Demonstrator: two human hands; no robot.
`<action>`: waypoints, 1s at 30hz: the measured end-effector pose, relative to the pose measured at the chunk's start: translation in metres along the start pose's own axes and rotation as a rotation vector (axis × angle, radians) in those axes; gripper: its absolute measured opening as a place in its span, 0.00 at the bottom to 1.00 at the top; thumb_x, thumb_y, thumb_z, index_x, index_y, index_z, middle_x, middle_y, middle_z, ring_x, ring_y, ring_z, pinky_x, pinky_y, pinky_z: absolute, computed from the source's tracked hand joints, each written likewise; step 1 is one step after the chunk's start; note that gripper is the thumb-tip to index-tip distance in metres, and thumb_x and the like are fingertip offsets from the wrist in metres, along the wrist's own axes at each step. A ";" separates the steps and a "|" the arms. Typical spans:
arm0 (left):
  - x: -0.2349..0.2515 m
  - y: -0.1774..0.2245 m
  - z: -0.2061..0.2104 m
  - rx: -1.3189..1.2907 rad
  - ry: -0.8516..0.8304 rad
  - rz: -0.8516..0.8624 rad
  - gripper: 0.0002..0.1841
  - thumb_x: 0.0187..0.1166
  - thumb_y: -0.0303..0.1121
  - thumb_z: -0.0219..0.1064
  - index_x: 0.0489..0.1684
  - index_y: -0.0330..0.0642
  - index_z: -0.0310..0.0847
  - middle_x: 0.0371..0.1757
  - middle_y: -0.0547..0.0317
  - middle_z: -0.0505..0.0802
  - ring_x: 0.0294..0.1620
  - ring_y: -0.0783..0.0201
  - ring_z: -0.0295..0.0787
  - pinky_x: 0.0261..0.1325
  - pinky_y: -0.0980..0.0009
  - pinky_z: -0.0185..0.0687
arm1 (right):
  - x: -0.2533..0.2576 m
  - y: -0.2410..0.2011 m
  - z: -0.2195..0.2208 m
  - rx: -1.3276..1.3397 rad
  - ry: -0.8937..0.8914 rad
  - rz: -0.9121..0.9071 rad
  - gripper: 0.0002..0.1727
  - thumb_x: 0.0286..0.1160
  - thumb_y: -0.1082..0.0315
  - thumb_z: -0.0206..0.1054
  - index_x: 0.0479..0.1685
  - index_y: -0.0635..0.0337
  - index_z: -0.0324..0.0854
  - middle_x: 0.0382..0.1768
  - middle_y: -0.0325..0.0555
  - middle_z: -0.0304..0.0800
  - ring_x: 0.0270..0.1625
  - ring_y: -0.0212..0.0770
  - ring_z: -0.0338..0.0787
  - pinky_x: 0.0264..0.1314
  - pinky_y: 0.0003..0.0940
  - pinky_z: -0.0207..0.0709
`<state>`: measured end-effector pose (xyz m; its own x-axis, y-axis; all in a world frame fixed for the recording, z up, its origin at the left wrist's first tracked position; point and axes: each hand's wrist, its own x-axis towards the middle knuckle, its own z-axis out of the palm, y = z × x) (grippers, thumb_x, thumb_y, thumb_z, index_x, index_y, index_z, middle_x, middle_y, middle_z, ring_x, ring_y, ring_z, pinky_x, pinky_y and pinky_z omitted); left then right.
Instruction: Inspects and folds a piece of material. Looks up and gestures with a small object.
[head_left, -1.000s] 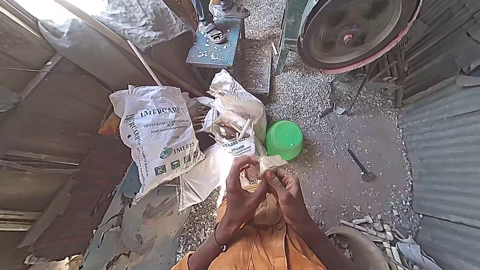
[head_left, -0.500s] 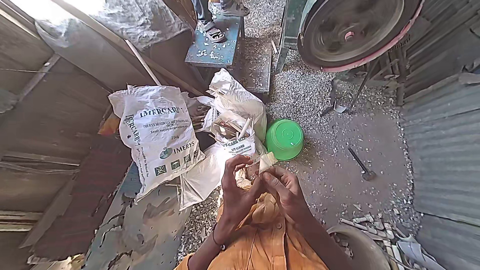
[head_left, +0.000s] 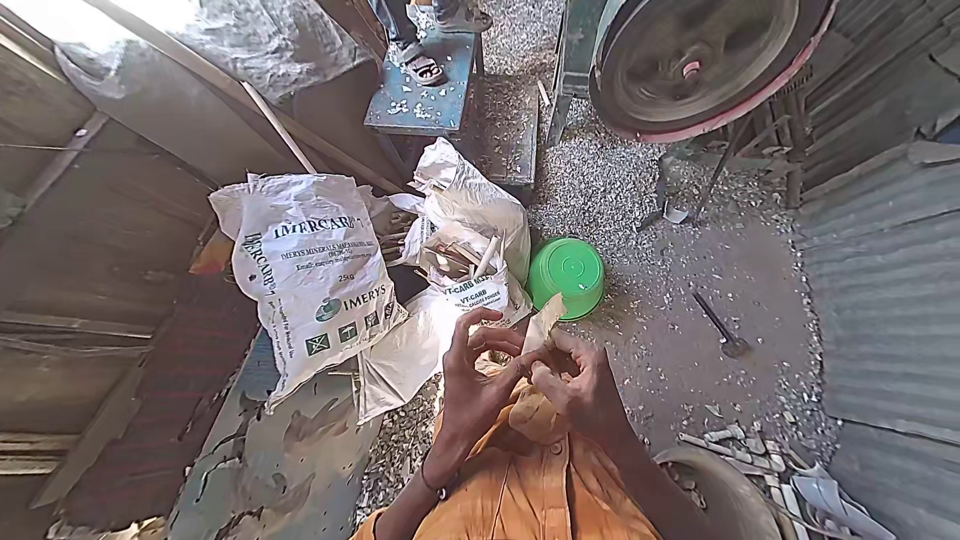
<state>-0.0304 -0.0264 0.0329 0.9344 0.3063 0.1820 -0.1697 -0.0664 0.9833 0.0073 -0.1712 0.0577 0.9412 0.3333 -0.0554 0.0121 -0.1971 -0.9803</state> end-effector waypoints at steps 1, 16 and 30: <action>0.000 0.000 0.000 0.037 -0.017 0.035 0.30 0.63 0.25 0.80 0.63 0.35 0.68 0.38 0.69 0.95 0.41 0.75 0.94 0.50 0.76 0.91 | 0.000 0.001 0.000 -0.054 0.011 -0.005 0.05 0.58 0.68 0.68 0.28 0.59 0.86 0.24 0.31 0.89 0.28 0.15 0.86 0.32 0.13 0.80; -0.003 0.007 -0.001 0.162 -0.071 0.029 0.35 0.55 0.17 0.77 0.68 0.29 0.67 0.41 0.63 0.97 0.36 0.72 0.96 0.40 0.76 0.94 | 0.000 0.011 -0.008 -0.095 -0.088 0.066 0.10 0.53 0.65 0.73 0.34 0.59 0.90 0.26 0.32 0.91 0.29 0.17 0.88 0.33 0.16 0.82; -0.007 0.013 -0.005 0.179 -0.078 0.043 0.37 0.56 0.17 0.78 0.71 0.28 0.64 0.40 0.62 0.97 0.37 0.70 0.97 0.40 0.75 0.95 | -0.004 0.009 -0.005 -0.010 -0.070 0.064 0.05 0.54 0.72 0.71 0.29 0.60 0.89 0.25 0.31 0.92 0.27 0.15 0.88 0.32 0.14 0.83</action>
<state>-0.0411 -0.0247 0.0444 0.9500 0.2259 0.2153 -0.1577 -0.2480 0.9558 0.0054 -0.1793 0.0505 0.9144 0.3829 -0.1315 -0.0440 -0.2288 -0.9725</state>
